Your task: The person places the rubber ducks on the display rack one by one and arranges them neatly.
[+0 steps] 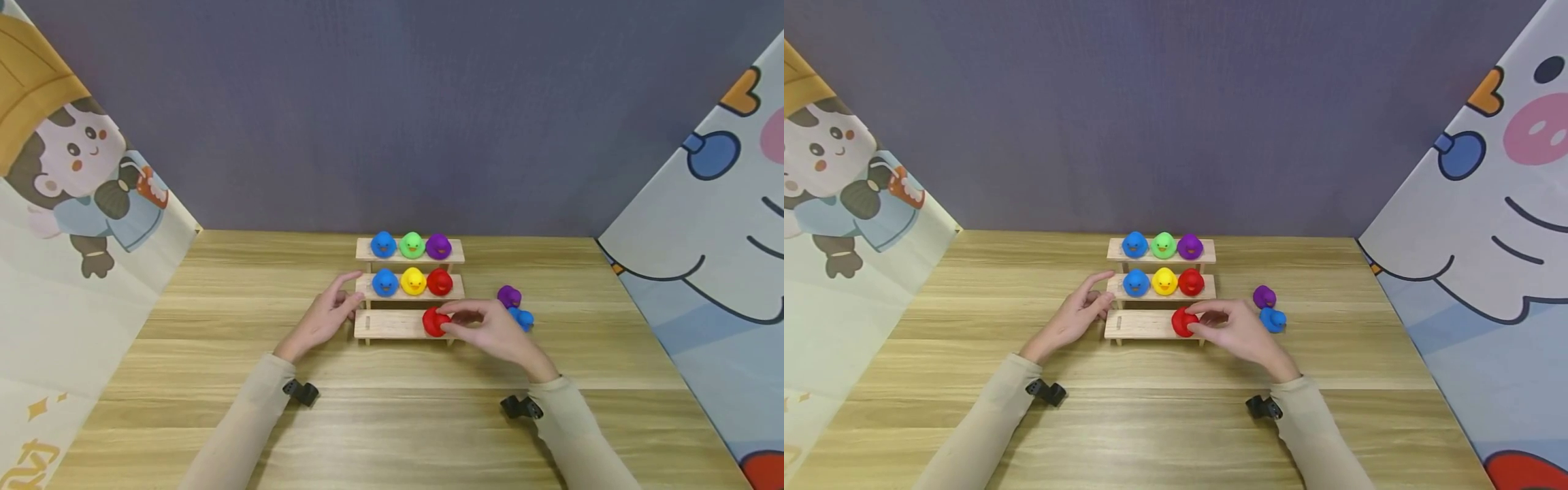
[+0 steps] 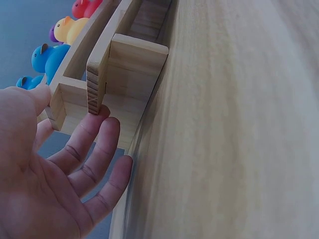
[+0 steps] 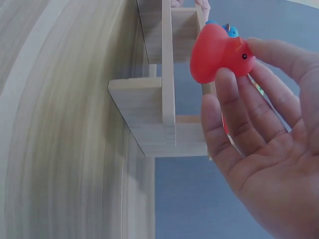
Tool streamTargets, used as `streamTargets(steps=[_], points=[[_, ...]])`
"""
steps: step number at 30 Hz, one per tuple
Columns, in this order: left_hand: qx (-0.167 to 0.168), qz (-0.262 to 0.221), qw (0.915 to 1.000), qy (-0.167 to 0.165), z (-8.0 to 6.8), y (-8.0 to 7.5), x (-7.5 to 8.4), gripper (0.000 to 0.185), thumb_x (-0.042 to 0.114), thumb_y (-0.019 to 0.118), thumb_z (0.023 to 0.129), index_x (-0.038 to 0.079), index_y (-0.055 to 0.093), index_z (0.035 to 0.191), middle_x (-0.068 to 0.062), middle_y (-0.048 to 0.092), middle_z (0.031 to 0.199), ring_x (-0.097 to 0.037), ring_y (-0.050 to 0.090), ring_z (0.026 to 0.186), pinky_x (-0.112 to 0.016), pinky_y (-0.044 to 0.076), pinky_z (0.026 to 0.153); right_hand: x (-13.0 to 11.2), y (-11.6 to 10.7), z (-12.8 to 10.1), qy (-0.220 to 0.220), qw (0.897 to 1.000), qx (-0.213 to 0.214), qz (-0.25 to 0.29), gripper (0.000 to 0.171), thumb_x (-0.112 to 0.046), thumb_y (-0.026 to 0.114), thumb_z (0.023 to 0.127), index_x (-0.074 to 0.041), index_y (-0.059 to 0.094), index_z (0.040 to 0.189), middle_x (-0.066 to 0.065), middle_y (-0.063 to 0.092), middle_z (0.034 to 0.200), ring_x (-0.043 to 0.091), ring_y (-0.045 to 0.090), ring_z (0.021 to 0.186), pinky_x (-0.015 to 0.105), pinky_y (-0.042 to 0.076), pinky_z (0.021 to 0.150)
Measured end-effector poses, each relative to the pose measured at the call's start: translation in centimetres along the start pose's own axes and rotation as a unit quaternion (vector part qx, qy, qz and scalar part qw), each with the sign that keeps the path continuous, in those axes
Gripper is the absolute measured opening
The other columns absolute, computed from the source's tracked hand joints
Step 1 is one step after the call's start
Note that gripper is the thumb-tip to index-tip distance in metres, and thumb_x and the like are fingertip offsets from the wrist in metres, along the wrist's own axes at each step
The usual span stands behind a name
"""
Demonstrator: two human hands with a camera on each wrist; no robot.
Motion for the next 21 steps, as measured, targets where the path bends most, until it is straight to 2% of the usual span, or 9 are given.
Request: streamTargets(steps=[7,21], points=[[0.000,0.000,1.0000,0.003,0.1,0.0,-0.1,0.053,0.041,0.051,0.114,0.025,0.039,0.163,-0.011,0.072,0.091,-0.024,0.069,0.084,-0.041,0.054,0.084,-0.7,0.6,0.4,-0.025,1.000,-0.002,0.000,0.028,-0.024,0.085,0.093,-0.021,0.081,0.120,-0.004,0.081,0.116,0.014,0.073,0.096,0.033,0.062,0.089],[0.001,0.005,1.0000,0.003,0.1,0.0,0.0,0.053,0.040,0.051,0.114,0.025,0.039,0.163,-0.010,0.073,0.091,-0.023,0.070,0.084,-0.040,0.054,0.085,-1.8,2.5,1.6,-0.022,1.000,-0.013,0.013,0.026,-0.025,0.083,0.095,-0.019,0.081,0.120,-0.002,0.080,0.114,0.015,0.070,0.096,0.035,0.062,0.089]])
Point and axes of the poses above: each hand's wrist, its own z-axis towards the middle knuckle, its own y-axis out of the palm, x = y × z, the point moved 2 cm from there along z, towards the middle knuckle
